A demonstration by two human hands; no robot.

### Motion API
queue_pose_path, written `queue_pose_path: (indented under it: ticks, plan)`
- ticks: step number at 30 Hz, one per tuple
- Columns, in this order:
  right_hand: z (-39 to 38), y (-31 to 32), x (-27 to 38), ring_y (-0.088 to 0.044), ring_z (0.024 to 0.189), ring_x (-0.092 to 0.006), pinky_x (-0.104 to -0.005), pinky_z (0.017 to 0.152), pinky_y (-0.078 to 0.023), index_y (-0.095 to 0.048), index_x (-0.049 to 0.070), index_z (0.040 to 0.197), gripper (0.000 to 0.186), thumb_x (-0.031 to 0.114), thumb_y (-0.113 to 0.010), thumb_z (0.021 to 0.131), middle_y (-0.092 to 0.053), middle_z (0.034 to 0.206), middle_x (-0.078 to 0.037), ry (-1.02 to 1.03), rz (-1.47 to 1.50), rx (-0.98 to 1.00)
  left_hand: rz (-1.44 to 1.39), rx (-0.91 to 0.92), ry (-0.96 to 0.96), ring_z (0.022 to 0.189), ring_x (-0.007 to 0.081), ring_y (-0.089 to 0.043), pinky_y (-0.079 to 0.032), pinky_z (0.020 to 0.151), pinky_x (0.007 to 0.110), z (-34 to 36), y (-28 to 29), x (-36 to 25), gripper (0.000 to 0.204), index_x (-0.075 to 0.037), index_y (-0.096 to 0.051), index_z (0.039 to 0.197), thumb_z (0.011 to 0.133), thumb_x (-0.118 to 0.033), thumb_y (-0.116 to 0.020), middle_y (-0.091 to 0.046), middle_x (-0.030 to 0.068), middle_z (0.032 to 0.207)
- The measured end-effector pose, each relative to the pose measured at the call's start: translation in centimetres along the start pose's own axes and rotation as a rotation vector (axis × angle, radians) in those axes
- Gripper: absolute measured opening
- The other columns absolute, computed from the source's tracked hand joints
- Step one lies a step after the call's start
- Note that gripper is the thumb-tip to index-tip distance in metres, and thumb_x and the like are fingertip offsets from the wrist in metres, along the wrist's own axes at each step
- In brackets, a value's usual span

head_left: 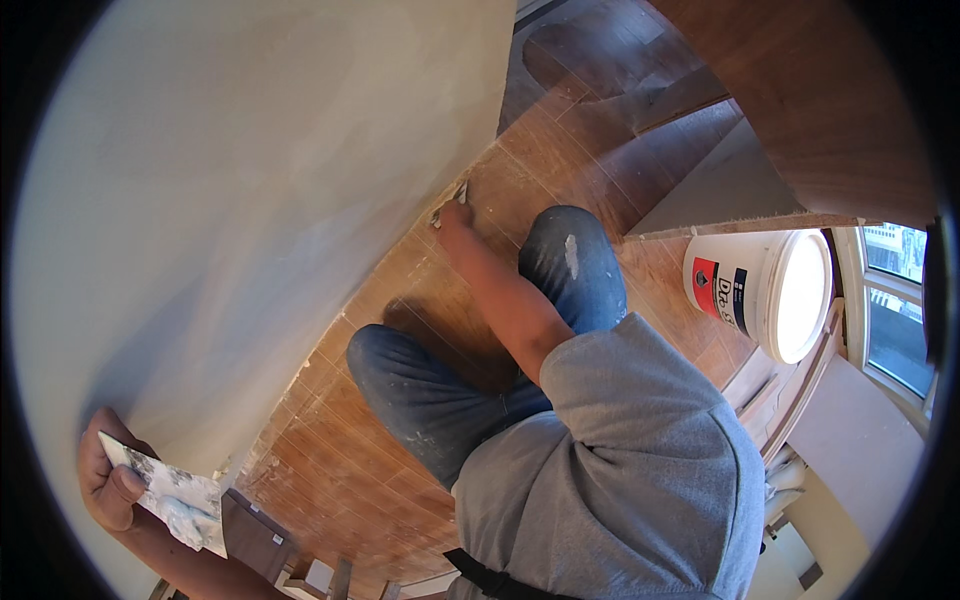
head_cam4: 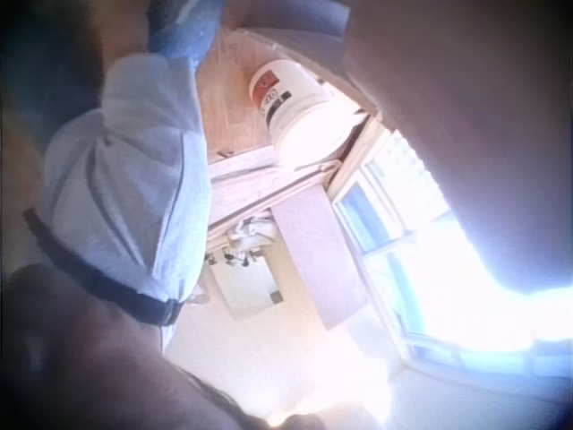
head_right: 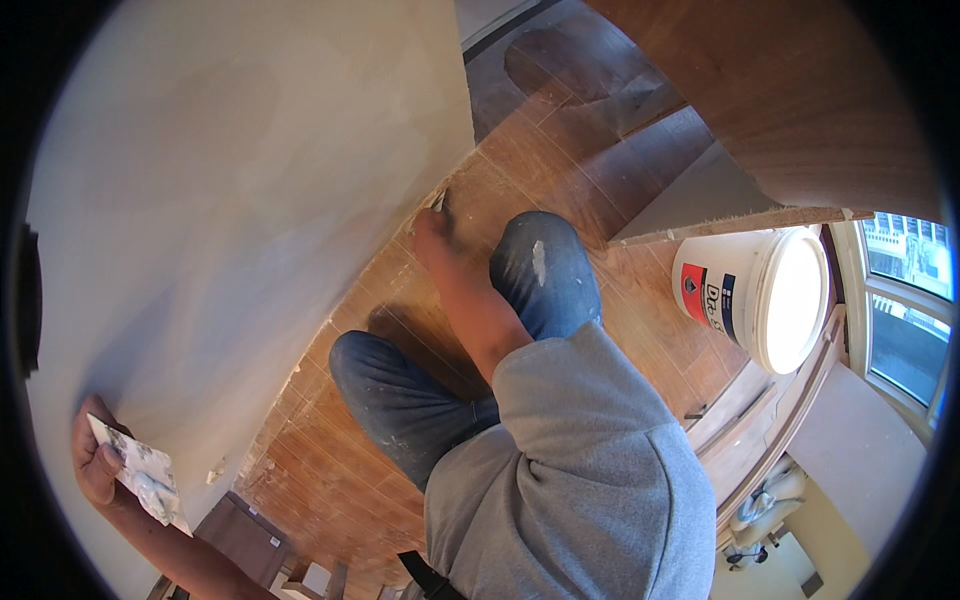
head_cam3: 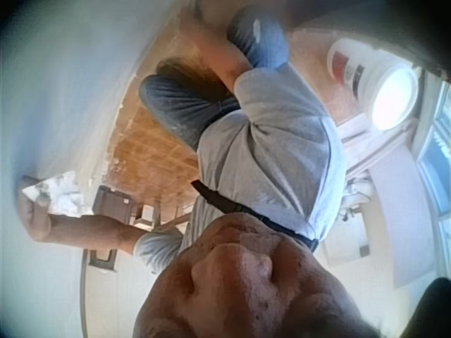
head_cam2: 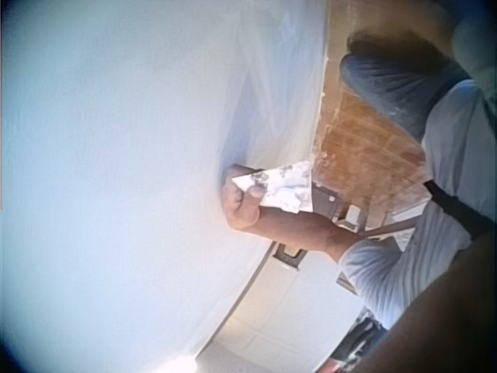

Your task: The person uses two putty knives to transfer joint compound from a small board and then spreads the compound onto a wall at floor level.

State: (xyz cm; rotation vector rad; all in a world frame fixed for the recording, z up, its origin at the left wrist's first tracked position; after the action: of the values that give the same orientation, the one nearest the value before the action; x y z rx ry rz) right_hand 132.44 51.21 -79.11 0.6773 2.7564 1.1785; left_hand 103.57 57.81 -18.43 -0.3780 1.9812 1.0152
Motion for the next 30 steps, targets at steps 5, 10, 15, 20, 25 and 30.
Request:
queue_pose_path:
  ticks: [5, 10, 15, 20, 25, 30]
  plan:
    - [2.9, 0.7, -2.8, -0.050, 0.127, -0.0210, -0.0386, 0.098, -0.046, -0.059, 0.013, 0.129, 0.057, 0.054, -0.056, 0.090, -0.057, 0.133, -0.008, -0.137, 0.101, -0.001, -0.012, 0.044, -0.004, 0.049, 0.0058, -0.037, -0.025, 0.045, 0.022, 0.6, -0.1, -0.4, 0.052, -0.006, -0.043, 0.071, 0.073, -0.045, -0.077, -0.046, 0.0004, 0.057]
    - [2.8, 1.3, -2.9, -0.051, 0.123, -0.0239, -0.0400, 0.097, -0.046, -0.055, 0.011, 0.131, 0.047, 0.038, -0.053, 0.092, -0.056, 0.131, -0.011, -0.095, 0.300, -0.089, 0.007, 0.058, -0.027, 0.050, 0.0060, -0.038, -0.026, 0.045, 0.022, 0.3, 0.3, 0.1, 0.052, -0.005, -0.044, 0.073, 0.075, -0.045, -0.077, -0.048, 0.0007, 0.059]
    - [1.1, 1.5, -0.9, -0.053, 0.117, -0.0278, -0.0393, 0.098, -0.045, -0.049, 0.007, 0.134, 0.045, 0.020, -0.051, 0.091, -0.055, 0.126, -0.016, -0.222, 0.991, -0.423, 0.029, 0.123, -0.028, 0.055, 0.0061, -0.038, -0.026, 0.049, 0.022, 0.7, 0.6, 0.0, 0.050, -0.005, -0.045, 0.076, 0.077, -0.046, -0.075, -0.047, 0.0001, 0.064]
    - [-5.7, 4.0, 5.1, -0.054, 0.116, -0.0325, -0.0390, 0.100, -0.042, -0.041, 0.004, 0.142, 0.052, 0.007, -0.049, 0.091, -0.055, 0.125, -0.022, -0.200, 1.881, -0.951, 0.017, 0.168, -0.010, 0.065, 0.0063, -0.037, -0.027, 0.056, 0.022, 0.5, 0.2, -0.1, 0.051, -0.006, -0.045, 0.078, 0.077, -0.047, -0.075, -0.042, -0.0026, 0.071]
    - [-11.7, 2.3, 7.5, -0.058, 0.103, -0.0284, -0.0329, 0.085, -0.050, -0.042, 0.003, 0.136, 0.048, 0.010, -0.053, 0.091, -0.051, 0.127, -0.015, -0.174, 2.207, -0.646, -0.050, 0.249, -0.023, 0.068, 0.0058, -0.038, -0.027, 0.058, 0.022, 1.5, -0.7, -1.1, 0.049, -0.007, -0.046, 0.084, 0.077, -0.046, -0.076, -0.042, -0.0041, 0.074]
    - [-22.6, 0.1, 6.8, -0.058, 0.109, -0.0301, -0.0434, 0.089, -0.055, -0.041, 0.004, 0.135, 0.046, 0.013, -0.056, 0.092, -0.052, 0.126, -0.015, -0.373, 2.439, -0.033, -0.132, 0.303, -0.032, 0.072, 0.0052, -0.045, -0.034, 0.061, 0.022, 0.8, -1.1, -0.6, 0.045, -0.006, -0.050, 0.094, 0.079, -0.041, -0.073, -0.050, -0.0027, 0.080]
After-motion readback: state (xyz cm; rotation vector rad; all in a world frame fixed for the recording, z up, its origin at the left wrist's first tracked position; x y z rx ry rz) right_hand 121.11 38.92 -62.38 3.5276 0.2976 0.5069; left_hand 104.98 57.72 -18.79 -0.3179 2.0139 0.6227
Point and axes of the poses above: each hand's wrist, its own z-axis towards the middle knuckle, its own y-axis out of the back of the hand, x = y × z, the point moved 4 cm from there along z, towards the middle knuckle
